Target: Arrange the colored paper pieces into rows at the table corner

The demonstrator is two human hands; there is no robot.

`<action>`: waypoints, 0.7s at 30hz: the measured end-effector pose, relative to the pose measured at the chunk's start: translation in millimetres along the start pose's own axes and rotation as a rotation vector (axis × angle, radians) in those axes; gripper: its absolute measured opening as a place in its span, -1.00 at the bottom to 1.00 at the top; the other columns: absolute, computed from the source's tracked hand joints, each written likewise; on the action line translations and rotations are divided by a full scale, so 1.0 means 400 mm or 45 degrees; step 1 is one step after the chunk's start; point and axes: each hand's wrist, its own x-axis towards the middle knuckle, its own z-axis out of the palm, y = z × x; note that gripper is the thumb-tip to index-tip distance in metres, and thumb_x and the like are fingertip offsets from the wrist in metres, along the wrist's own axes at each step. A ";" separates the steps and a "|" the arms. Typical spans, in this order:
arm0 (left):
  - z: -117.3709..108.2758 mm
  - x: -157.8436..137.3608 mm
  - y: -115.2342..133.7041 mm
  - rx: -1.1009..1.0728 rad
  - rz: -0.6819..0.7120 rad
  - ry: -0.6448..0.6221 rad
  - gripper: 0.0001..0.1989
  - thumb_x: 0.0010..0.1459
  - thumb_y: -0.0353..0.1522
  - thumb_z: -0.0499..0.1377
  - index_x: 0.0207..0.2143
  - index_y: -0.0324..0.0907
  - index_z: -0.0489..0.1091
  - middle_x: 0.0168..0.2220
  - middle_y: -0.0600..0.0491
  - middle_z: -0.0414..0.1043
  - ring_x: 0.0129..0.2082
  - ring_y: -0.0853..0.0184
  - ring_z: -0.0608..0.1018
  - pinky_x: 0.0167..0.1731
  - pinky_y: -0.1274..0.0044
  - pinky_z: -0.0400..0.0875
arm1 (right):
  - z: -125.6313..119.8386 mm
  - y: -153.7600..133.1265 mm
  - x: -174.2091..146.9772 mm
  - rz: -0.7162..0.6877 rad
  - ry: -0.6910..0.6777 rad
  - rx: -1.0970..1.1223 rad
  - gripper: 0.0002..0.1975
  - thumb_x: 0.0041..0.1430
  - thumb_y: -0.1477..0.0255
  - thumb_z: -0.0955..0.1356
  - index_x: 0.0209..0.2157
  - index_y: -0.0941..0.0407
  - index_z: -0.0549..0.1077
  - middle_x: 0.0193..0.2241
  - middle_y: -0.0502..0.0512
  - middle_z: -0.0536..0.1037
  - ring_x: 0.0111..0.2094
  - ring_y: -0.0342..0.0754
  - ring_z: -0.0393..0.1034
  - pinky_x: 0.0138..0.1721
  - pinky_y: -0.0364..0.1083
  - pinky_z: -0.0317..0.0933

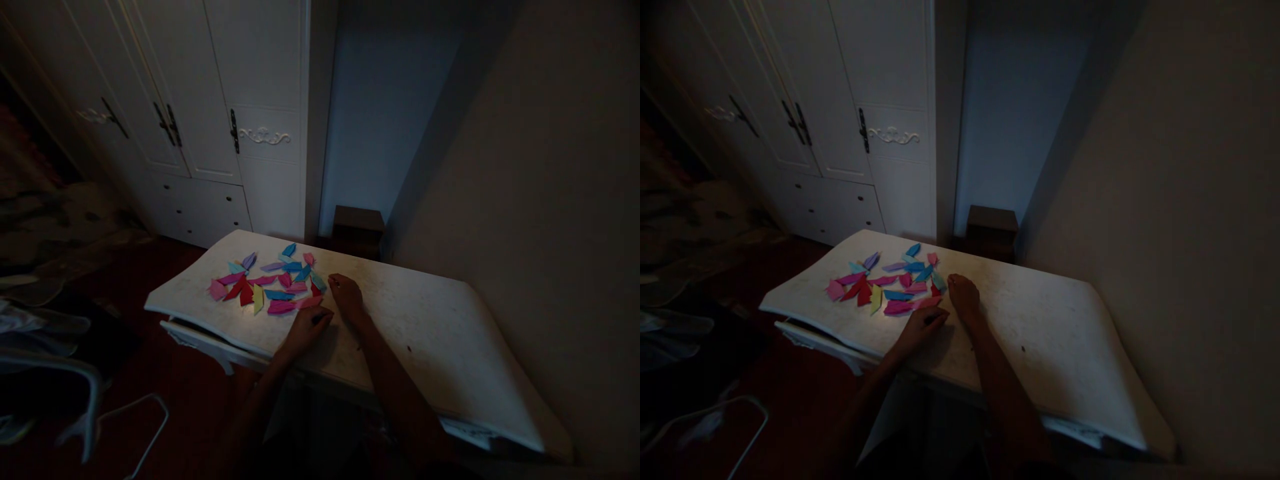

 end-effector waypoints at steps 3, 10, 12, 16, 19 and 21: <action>0.000 0.001 -0.002 0.005 0.005 0.003 -0.74 0.18 -0.29 0.08 -0.33 -0.21 0.55 -0.38 0.01 0.55 -0.40 0.33 0.51 -0.39 0.55 0.33 | 0.023 0.000 0.003 -0.049 0.001 0.050 -0.66 0.28 0.37 0.26 0.03 0.14 0.46 -0.02 0.17 0.54 -0.04 -0.04 0.42 0.00 -0.13 0.18; -0.005 -0.004 0.017 0.045 0.045 -0.006 -0.75 0.19 -0.30 0.08 -0.36 -0.22 0.51 -0.40 0.03 0.52 -0.41 0.34 0.48 -0.37 0.55 0.32 | 0.050 -0.001 0.002 -0.149 -0.027 0.049 -0.59 0.14 0.34 0.38 0.04 0.12 0.46 -0.12 0.17 0.58 -0.07 0.06 0.40 0.01 -0.03 0.19; -0.007 -0.005 0.022 0.049 0.057 -0.014 -0.77 0.19 -0.31 0.08 -0.33 -0.21 0.51 -0.37 0.02 0.53 -0.40 0.33 0.49 -0.34 0.53 0.34 | 0.049 -0.003 0.000 -0.127 -0.005 0.066 -0.55 0.12 0.36 0.39 0.07 0.14 0.44 -0.14 0.17 0.59 -0.08 0.06 0.41 0.02 -0.03 0.20; -0.008 -0.005 0.023 0.081 0.039 -0.018 -0.79 0.19 -0.33 0.09 -0.32 -0.19 0.52 -0.34 0.02 0.55 -0.37 0.31 0.51 -0.30 0.52 0.37 | 0.049 -0.003 -0.003 -0.108 0.049 0.194 -0.55 0.10 0.42 0.38 0.06 0.13 0.43 -0.10 0.17 0.56 -0.09 0.02 0.43 0.02 -0.04 0.23; -0.005 -0.004 0.017 0.092 0.046 -0.007 -0.80 0.18 -0.35 0.10 -0.30 -0.19 0.53 -0.32 0.02 0.56 -0.35 0.32 0.53 -0.29 0.52 0.38 | 0.053 -0.001 -0.003 -0.065 0.127 0.346 -0.54 0.08 0.42 0.37 0.06 0.11 0.41 -0.10 0.14 0.55 -0.14 -0.02 0.46 -0.04 -0.05 0.29; -0.004 -0.003 0.015 0.095 0.059 -0.005 -0.79 0.18 -0.35 0.11 -0.29 -0.21 0.53 -0.32 0.01 0.56 -0.35 0.31 0.54 -0.29 0.52 0.38 | 0.053 0.000 -0.004 -0.036 0.183 0.457 -0.54 0.07 0.41 0.37 0.05 0.11 0.40 -0.12 0.13 0.55 -0.19 -0.03 0.47 -0.12 -0.06 0.33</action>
